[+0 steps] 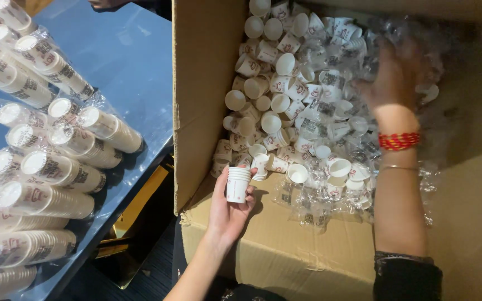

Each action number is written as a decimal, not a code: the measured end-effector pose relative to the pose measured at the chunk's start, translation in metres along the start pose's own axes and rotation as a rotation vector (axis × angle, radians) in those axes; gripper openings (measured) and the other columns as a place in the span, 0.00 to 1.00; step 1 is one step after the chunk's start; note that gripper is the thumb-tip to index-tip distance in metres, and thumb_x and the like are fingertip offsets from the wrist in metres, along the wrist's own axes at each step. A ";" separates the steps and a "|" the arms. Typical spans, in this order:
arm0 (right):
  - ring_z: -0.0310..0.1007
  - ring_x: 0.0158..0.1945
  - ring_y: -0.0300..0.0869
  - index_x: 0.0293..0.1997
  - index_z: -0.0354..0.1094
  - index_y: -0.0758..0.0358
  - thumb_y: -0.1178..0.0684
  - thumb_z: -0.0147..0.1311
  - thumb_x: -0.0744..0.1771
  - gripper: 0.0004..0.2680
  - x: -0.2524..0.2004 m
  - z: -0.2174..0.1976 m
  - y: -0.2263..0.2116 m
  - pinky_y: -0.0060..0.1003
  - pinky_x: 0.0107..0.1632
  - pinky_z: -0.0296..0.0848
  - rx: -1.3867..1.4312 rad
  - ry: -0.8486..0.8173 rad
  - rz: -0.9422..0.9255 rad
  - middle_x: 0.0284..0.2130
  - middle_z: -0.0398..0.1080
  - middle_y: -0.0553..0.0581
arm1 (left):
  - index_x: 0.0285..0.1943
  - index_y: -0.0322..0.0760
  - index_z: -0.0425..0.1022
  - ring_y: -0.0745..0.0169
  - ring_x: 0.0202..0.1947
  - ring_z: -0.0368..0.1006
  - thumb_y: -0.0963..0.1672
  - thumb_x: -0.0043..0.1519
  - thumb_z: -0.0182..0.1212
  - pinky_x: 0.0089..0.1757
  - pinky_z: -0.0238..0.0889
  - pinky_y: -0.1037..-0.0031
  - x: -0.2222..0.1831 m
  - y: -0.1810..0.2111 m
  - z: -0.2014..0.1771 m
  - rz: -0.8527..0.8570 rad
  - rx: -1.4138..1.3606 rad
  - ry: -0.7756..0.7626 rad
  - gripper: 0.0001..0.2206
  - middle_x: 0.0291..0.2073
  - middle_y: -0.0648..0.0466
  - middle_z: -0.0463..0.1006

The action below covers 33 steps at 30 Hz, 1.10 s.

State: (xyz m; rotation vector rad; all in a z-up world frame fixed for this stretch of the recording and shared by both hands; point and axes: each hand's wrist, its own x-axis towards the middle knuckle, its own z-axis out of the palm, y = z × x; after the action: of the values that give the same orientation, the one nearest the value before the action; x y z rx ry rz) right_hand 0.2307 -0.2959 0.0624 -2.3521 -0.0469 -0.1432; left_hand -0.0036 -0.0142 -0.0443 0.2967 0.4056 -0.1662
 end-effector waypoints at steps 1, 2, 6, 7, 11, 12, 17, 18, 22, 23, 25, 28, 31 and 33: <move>0.59 0.67 0.61 0.71 0.58 0.55 0.56 0.65 0.61 0.29 -0.002 0.011 -0.018 0.59 0.71 0.57 -0.206 0.166 -0.201 0.64 0.61 0.69 | 0.58 0.40 0.71 0.66 0.29 0.72 0.52 0.68 0.52 0.31 0.69 0.78 0.001 -0.001 0.000 0.007 0.010 0.001 0.17 0.48 0.48 0.80; 0.54 0.70 0.61 0.69 0.65 0.57 0.61 0.65 0.62 0.26 -0.006 0.022 -0.036 0.59 0.68 0.58 -0.413 0.332 -0.401 0.69 0.57 0.71 | 0.58 0.40 0.71 0.67 0.29 0.72 0.52 0.68 0.52 0.31 0.69 0.78 0.001 -0.001 -0.001 0.011 0.022 0.001 0.17 0.48 0.48 0.81; 0.56 0.74 0.55 0.68 0.66 0.52 0.60 0.55 0.69 0.17 -0.023 0.097 -0.054 0.46 0.74 0.58 -0.143 0.027 -0.501 0.69 0.61 0.59 | 0.58 0.40 0.71 0.66 0.28 0.72 0.52 0.68 0.52 0.31 0.69 0.78 -0.001 0.000 0.003 0.010 0.037 0.033 0.17 0.48 0.48 0.81; 0.56 0.75 0.55 0.66 0.66 0.54 0.58 0.58 0.68 0.17 -0.021 0.114 -0.047 0.49 0.76 0.55 -0.208 -0.085 -0.645 0.70 0.59 0.57 | 0.59 0.40 0.71 0.67 0.28 0.72 0.52 0.68 0.52 0.31 0.69 0.78 -0.001 0.000 0.003 0.015 0.029 0.025 0.18 0.48 0.48 0.81; 0.49 0.71 0.62 0.55 0.68 0.58 0.40 0.64 0.62 0.20 -0.023 0.144 -0.028 0.61 0.71 0.47 -0.556 -0.095 -0.854 0.67 0.53 0.69 | 0.59 0.41 0.71 0.67 0.28 0.71 0.52 0.68 0.52 0.31 0.69 0.77 -0.003 0.001 0.001 -0.004 0.020 0.031 0.17 0.49 0.49 0.80; 0.49 0.71 0.62 0.55 0.68 0.58 0.40 0.64 0.62 0.20 -0.023 0.138 -0.024 0.61 0.71 0.47 -0.555 -0.098 -0.853 0.67 0.53 0.69 | 0.59 0.41 0.71 0.67 0.28 0.71 0.52 0.68 0.52 0.31 0.69 0.77 -0.003 0.001 0.000 -0.004 0.018 0.034 0.17 0.49 0.49 0.80; 0.66 0.63 0.58 0.68 0.61 0.60 0.50 0.61 0.68 0.21 -0.016 0.113 0.006 0.53 0.61 0.67 -0.455 -0.050 -0.498 0.64 0.63 0.65 | 0.59 0.40 0.71 0.67 0.29 0.71 0.52 0.68 0.52 0.32 0.69 0.78 -0.005 0.000 0.002 -0.009 0.010 0.009 0.18 0.49 0.49 0.80; 0.66 0.63 0.58 0.68 0.61 0.60 0.50 0.61 0.68 0.21 -0.016 0.110 0.009 0.53 0.61 0.67 -0.458 -0.057 -0.502 0.64 0.63 0.65 | 0.59 0.40 0.71 0.67 0.29 0.71 0.52 0.68 0.52 0.32 0.69 0.78 -0.005 0.000 0.001 -0.007 0.002 0.011 0.18 0.49 0.49 0.80; 0.72 0.55 0.58 0.58 0.66 0.57 0.53 0.63 0.63 0.18 -0.019 0.096 0.012 0.52 0.55 0.70 -0.433 -0.258 -0.592 0.53 0.72 0.63 | 0.58 0.40 0.71 0.66 0.30 0.71 0.52 0.69 0.52 0.33 0.69 0.78 -0.006 -0.001 0.001 -0.011 0.001 -0.010 0.17 0.49 0.49 0.80; 0.73 0.53 0.56 0.53 0.69 0.56 0.54 0.63 0.60 0.16 -0.021 0.093 0.011 0.51 0.52 0.70 -0.459 -0.278 -0.710 0.48 0.73 0.63 | 0.57 0.40 0.70 0.66 0.30 0.71 0.52 0.68 0.52 0.33 0.68 0.78 -0.006 -0.002 0.001 -0.015 0.009 -0.014 0.17 0.49 0.50 0.81; 0.74 0.51 0.55 0.52 0.69 0.59 0.53 0.63 0.61 0.15 -0.022 0.085 0.003 0.50 0.51 0.71 -0.341 -0.422 -0.702 0.47 0.74 0.64 | 0.58 0.40 0.70 0.66 0.30 0.72 0.52 0.68 0.52 0.33 0.68 0.77 -0.006 -0.003 -0.001 -0.011 0.018 -0.007 0.17 0.49 0.50 0.80; 0.76 0.47 0.52 0.52 0.70 0.60 0.50 0.60 0.65 0.12 -0.027 0.074 -0.016 0.46 0.48 0.72 -0.161 -0.618 -0.625 0.45 0.75 0.61 | 0.59 0.41 0.70 0.66 0.32 0.73 0.52 0.68 0.53 0.33 0.68 0.77 -0.006 -0.003 -0.002 0.007 0.058 -0.001 0.17 0.50 0.51 0.81; 0.77 0.45 0.49 0.52 0.71 0.60 0.48 0.54 0.70 0.10 -0.044 0.062 -0.038 0.45 0.49 0.72 -0.101 -0.529 -0.518 0.44 0.77 0.59 | 0.63 0.41 0.70 0.66 0.34 0.75 0.51 0.67 0.55 0.34 0.69 0.77 -0.005 -0.005 -0.001 0.015 0.114 0.003 0.19 0.52 0.52 0.81; 0.76 0.44 0.49 0.53 0.71 0.61 0.48 0.50 0.72 0.09 -0.058 0.058 -0.050 0.45 0.50 0.72 -0.099 -0.385 -0.471 0.44 0.76 0.59 | 0.64 0.39 0.70 0.66 0.36 0.75 0.50 0.67 0.56 0.34 0.69 0.77 -0.004 -0.006 -0.002 0.006 0.141 0.011 0.20 0.53 0.53 0.81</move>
State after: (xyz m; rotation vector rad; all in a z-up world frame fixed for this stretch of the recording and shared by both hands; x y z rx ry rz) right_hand 0.1740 -0.2193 0.0500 -2.3951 -0.7978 0.0840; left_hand -0.0095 -0.0186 -0.0458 0.4376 0.4041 -0.1877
